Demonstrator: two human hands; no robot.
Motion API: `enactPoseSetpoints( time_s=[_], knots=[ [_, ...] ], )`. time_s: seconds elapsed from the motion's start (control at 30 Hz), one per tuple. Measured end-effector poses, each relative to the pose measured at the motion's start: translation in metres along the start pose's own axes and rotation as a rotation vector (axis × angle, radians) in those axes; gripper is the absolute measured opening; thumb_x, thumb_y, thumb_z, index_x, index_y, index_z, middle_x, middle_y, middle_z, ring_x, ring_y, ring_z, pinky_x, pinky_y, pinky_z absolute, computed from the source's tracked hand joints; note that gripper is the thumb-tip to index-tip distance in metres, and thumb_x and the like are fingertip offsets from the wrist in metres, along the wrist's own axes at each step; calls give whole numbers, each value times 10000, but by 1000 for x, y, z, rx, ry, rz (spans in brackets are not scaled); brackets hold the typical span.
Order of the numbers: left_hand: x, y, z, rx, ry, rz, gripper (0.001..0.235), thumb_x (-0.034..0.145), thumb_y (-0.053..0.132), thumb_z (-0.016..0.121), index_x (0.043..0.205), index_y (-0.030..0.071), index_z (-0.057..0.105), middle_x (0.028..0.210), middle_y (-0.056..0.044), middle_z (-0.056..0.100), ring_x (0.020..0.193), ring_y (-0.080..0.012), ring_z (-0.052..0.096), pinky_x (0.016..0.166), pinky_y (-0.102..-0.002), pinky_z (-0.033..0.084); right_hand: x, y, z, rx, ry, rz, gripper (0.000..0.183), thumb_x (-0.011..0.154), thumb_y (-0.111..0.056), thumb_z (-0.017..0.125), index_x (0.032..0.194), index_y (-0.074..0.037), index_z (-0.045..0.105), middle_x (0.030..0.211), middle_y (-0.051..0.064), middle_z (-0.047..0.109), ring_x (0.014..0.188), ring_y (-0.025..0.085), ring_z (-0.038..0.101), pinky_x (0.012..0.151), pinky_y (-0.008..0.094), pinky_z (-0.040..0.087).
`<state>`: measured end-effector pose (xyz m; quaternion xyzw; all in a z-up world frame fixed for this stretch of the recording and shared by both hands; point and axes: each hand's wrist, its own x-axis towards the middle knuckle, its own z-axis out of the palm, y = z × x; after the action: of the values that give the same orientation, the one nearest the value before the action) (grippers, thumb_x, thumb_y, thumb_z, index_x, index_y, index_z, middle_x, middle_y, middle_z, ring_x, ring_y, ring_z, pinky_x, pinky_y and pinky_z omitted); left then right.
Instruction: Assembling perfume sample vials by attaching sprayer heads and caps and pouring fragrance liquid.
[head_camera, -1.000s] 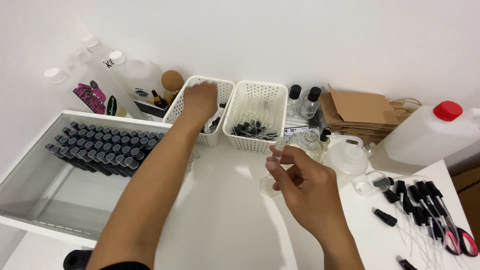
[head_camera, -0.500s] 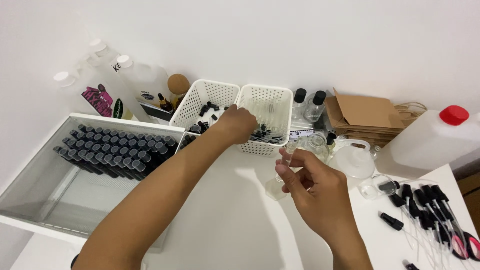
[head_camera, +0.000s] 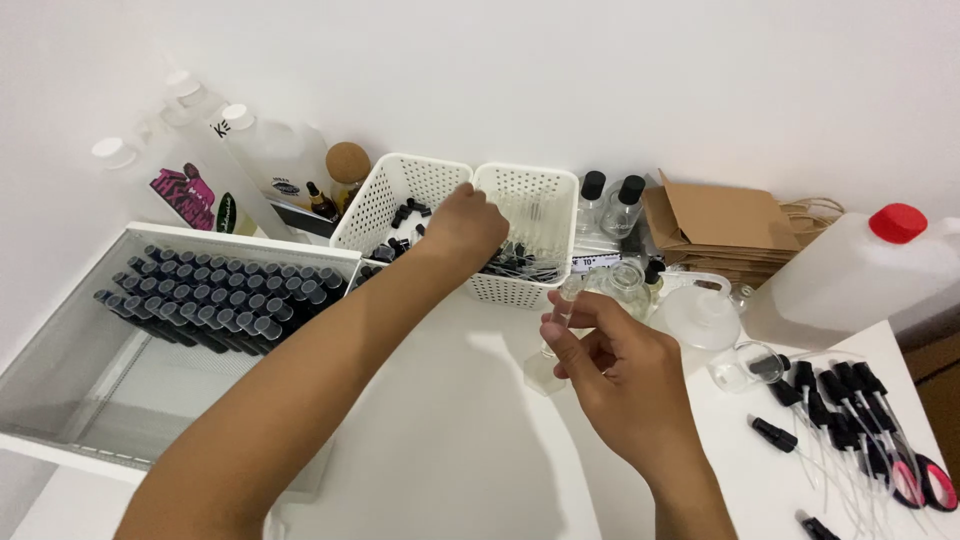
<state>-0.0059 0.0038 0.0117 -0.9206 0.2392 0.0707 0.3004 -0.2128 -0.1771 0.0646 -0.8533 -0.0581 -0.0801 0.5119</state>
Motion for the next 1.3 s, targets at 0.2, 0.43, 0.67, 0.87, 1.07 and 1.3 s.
enactPoseSetpoints(
  time_s=[0.2,0.43,0.67,0.87,1.07,1.3],
  knots=[
    [-104,-45,-52,-897,385,-103,573,792,-198,420,1199,130,656,1205,-105,571,963,-375,586,743,-493,432,0,1,5,13,-34,61,317,903,-308,701,1190,-186,759,930,-26,823,554,140,789,617,222,567],
    [-142,-12,-44,-2114,640,-279,334,1023,35,478,1254,139,695,1121,-16,666,711,-79,461,643,-226,407,-3,-5,33,-7,-121,21,224,901,-273,710,1108,-190,736,928,-12,832,525,125,775,566,233,552],
    [-151,41,25,-3024,856,118,87,898,104,574,919,144,500,837,-1,482,666,-141,393,634,-301,333,-6,-8,42,-218,-292,142,329,916,-437,613,1201,-314,724,1022,-62,821,637,140,723,741,292,541],
    [-172,39,2,-3031,1086,309,140,945,156,515,846,144,416,798,-11,363,665,-156,342,667,-321,328,-5,-7,51,-274,-332,84,320,909,-398,645,1204,-324,746,950,-102,811,637,128,711,725,293,540],
    [-162,46,4,-2981,1154,384,97,974,157,495,889,170,451,805,-3,326,664,-146,306,669,-304,317,-4,3,60,-279,-332,46,343,913,-388,653,1232,-306,748,942,-90,809,611,135,706,694,296,533],
    [-153,54,7,-2936,1083,377,99,985,165,492,890,191,485,821,3,309,692,-148,282,677,-296,307,-1,6,64,-280,-329,50,310,922,-408,642,1194,-303,749,942,-86,802,604,137,704,683,298,527]
  ],
)
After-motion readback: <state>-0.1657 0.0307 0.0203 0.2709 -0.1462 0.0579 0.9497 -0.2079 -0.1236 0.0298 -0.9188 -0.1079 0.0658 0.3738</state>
